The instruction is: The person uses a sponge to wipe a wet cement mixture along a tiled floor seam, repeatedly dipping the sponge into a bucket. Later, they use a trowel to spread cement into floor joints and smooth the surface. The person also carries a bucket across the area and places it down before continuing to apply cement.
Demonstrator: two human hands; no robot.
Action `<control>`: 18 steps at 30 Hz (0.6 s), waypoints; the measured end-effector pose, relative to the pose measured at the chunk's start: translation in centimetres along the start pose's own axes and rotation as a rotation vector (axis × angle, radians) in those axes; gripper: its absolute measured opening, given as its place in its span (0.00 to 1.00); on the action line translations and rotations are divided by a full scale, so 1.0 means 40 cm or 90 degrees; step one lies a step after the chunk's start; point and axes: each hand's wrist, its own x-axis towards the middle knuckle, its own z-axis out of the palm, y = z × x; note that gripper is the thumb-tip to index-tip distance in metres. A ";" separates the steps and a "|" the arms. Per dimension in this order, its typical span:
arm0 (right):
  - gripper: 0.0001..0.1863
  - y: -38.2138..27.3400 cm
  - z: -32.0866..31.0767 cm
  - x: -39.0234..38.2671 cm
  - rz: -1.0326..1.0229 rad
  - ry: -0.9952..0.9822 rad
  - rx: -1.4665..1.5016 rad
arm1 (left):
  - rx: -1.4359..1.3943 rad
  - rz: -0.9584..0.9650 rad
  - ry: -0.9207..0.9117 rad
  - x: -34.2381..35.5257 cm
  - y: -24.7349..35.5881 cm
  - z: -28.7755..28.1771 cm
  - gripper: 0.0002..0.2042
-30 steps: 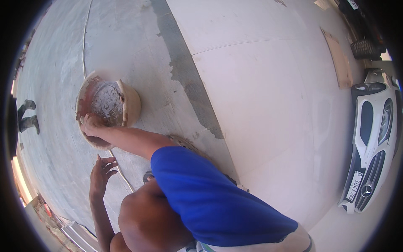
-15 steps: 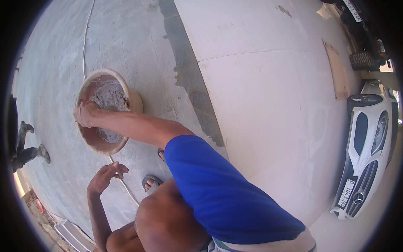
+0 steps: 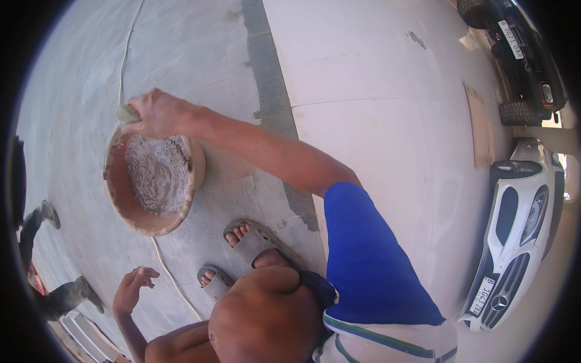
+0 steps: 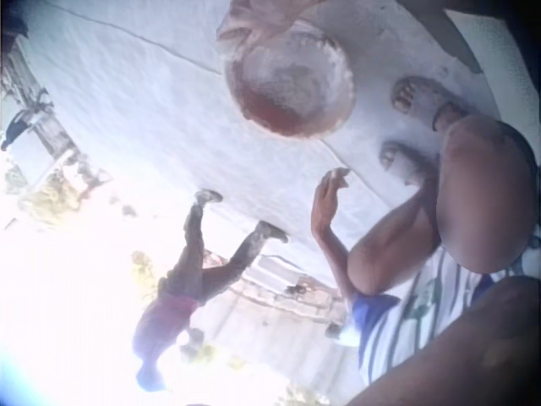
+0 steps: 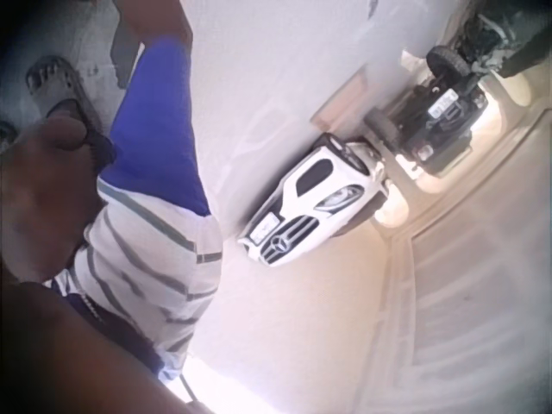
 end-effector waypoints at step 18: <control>0.22 0.784 -0.054 -0.133 0.251 0.386 -0.679 | -0.264 0.049 0.166 0.006 -0.001 -0.062 0.23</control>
